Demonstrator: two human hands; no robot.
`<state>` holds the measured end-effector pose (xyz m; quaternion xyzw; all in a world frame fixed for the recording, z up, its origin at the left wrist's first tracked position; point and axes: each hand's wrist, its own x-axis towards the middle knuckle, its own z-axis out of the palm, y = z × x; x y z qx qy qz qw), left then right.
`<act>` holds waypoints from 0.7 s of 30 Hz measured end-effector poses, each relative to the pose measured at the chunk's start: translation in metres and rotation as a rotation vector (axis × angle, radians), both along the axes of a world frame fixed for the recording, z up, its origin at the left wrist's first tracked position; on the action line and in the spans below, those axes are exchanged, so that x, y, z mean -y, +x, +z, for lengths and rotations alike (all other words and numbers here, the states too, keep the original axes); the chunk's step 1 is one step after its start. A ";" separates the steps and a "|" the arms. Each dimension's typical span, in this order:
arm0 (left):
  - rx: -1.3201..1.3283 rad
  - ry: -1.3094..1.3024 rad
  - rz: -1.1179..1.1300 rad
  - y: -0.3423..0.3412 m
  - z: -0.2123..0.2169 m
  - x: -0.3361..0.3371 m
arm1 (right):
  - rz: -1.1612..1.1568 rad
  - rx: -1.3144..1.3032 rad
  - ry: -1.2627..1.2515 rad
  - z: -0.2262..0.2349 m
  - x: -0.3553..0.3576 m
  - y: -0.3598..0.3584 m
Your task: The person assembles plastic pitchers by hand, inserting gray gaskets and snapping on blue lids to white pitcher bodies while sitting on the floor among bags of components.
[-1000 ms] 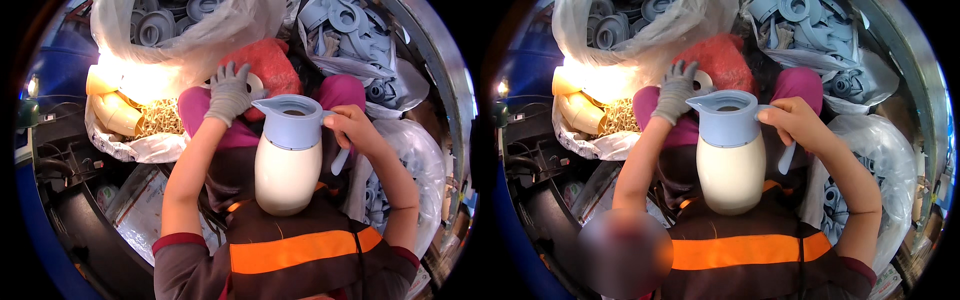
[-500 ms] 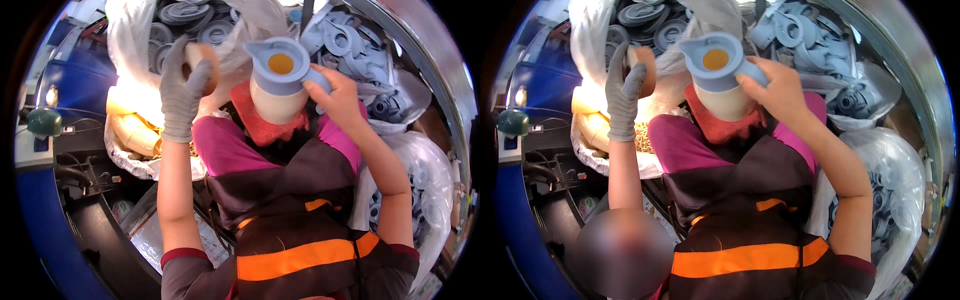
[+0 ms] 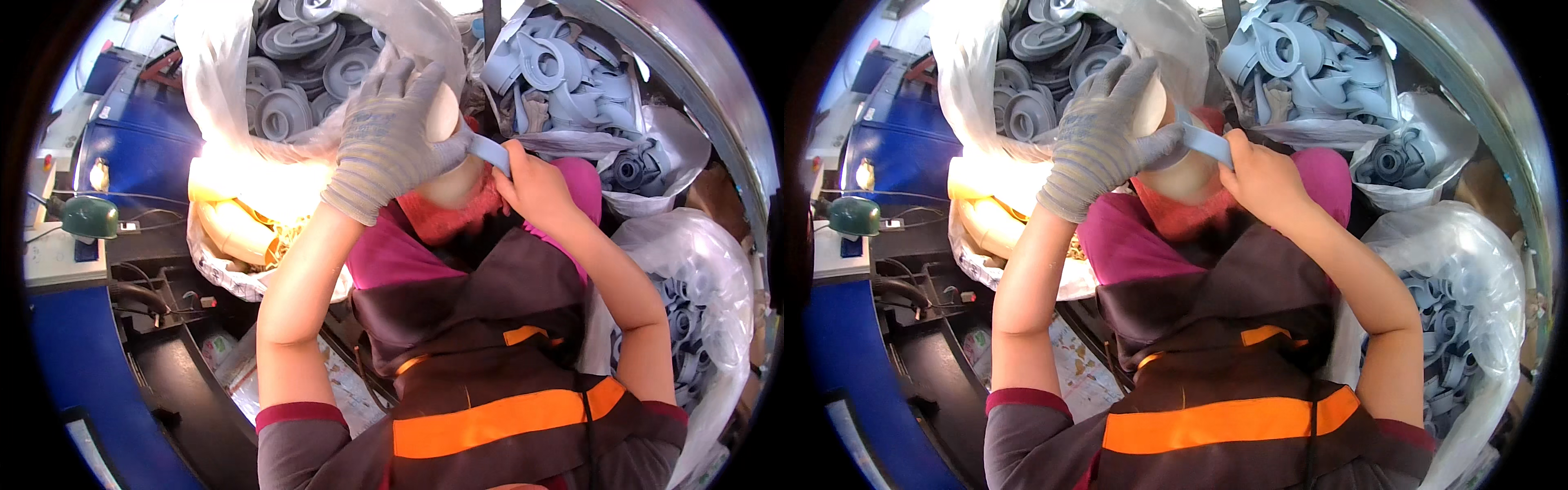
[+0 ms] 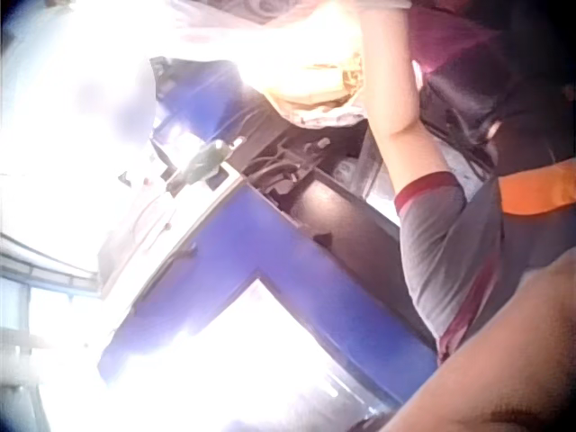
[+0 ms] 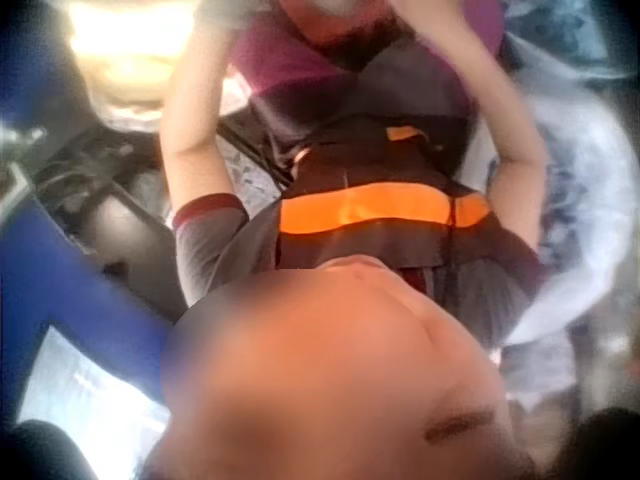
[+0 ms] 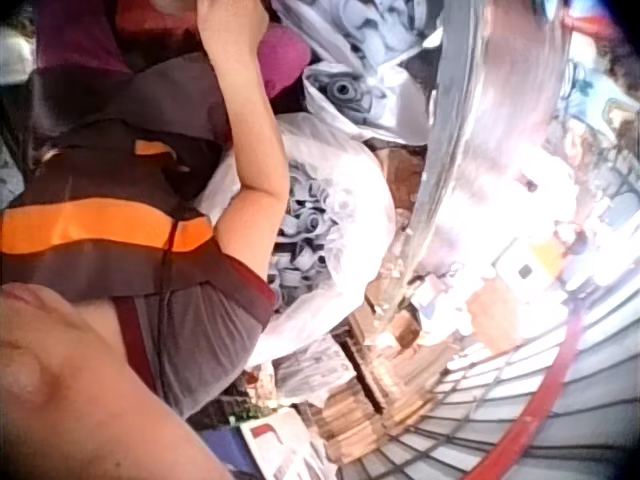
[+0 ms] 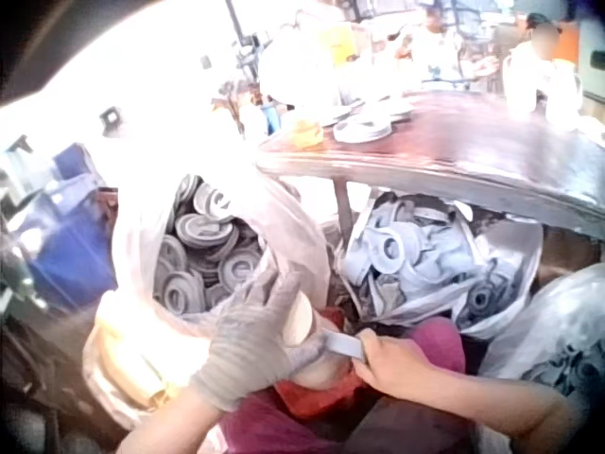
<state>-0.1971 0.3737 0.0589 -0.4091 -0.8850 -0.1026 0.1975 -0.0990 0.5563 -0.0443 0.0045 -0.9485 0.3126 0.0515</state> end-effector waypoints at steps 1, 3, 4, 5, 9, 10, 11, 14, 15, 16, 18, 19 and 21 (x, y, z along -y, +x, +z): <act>0.029 0.016 -0.019 -0.002 0.007 0.002 | 0.041 -0.076 -0.019 -0.001 0.002 0.000; 0.086 0.075 -0.032 -0.008 0.030 0.007 | 0.021 -0.107 0.017 -0.004 0.006 0.000; -0.162 0.119 -0.090 -0.018 0.047 0.006 | 0.017 -0.118 0.038 -0.003 0.007 -0.001; -0.112 0.001 -0.113 -0.019 0.079 0.002 | -0.007 -0.094 0.096 -0.005 0.001 0.000; -0.342 -0.216 0.032 -0.006 0.084 0.000 | -0.034 -0.107 0.096 -0.007 0.000 0.001; -0.433 -0.249 0.080 -0.002 0.072 -0.006 | -0.034 -0.098 0.088 -0.006 0.000 0.001; -0.522 -0.290 0.135 0.003 0.060 -0.008 | -0.025 -0.090 0.074 -0.005 0.003 0.001; -0.075 0.150 -0.025 0.002 -0.002 -0.004 | 0.004 -0.102 0.099 -0.002 0.013 0.006; 0.026 0.103 0.019 0.007 -0.012 0.005 | 0.005 -0.103 0.120 -0.003 0.016 0.010; 0.026 0.080 0.015 0.002 -0.021 0.007 | 0.002 -0.084 0.118 -0.005 0.016 0.010; 0.001 0.037 0.027 -0.004 -0.014 0.002 | 0.013 -0.072 0.115 0.001 0.010 0.003; 0.026 0.092 0.013 -0.006 -0.014 0.001 | 0.008 -0.059 0.108 0.002 0.007 0.003; 0.072 0.184 -0.023 -0.009 -0.011 0.001 | -0.011 -0.037 0.077 0.003 0.004 0.003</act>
